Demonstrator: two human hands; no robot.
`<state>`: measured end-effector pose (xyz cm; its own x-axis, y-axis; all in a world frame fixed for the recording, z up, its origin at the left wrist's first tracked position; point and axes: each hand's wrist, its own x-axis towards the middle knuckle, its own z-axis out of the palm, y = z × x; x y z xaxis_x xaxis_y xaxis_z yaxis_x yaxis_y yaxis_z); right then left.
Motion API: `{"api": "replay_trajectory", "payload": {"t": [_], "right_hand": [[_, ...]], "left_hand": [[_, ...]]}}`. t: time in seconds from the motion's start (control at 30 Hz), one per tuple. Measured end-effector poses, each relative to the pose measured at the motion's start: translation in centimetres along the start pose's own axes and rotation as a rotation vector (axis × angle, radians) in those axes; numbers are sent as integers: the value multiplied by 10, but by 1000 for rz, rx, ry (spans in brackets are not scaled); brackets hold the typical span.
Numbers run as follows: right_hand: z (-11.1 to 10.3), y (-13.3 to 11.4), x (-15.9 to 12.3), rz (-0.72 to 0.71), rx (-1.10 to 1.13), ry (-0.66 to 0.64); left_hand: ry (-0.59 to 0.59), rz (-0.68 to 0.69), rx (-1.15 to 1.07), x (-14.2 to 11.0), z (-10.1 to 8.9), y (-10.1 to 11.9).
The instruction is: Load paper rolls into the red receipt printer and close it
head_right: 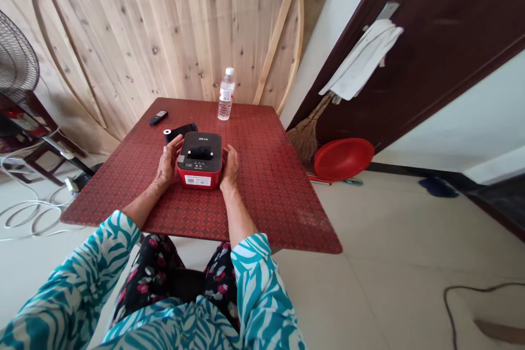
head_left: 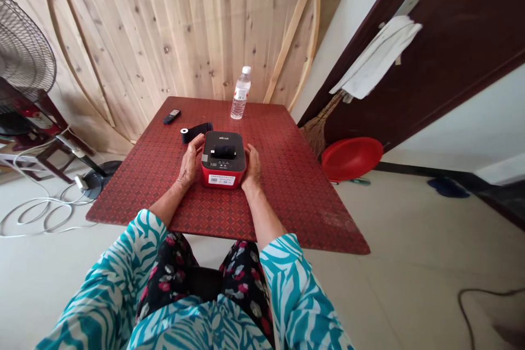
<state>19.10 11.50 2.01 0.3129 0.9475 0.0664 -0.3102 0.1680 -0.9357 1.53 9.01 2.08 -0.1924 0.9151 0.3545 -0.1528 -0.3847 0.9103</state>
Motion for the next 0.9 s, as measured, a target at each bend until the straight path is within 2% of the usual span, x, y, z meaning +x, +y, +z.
{"api": "replay_trajectory", "payload": {"t": [0.07, 0.13, 0.43, 0.57, 0.63, 0.9], "right_hand": [[0, 1, -3, 34, -8, 37], [0, 1, -4, 10, -34, 37], [-1, 5, -2, -44, -78, 3], [-2, 8, 0, -46, -75, 5], [-2, 9, 1, -57, -91, 6], [-4, 15, 5, -81, -136, 1]], "left_hand": [[42, -59, -106, 1, 1, -1], [49, -121, -161, 0, 2, 1], [-32, -409, -252, -13, 3, 30], [-111, -388, -248, -17, 7, 42], [-115, -380, -241, -17, 7, 42], [-108, -401, -260, -10, -1, 19]]}}
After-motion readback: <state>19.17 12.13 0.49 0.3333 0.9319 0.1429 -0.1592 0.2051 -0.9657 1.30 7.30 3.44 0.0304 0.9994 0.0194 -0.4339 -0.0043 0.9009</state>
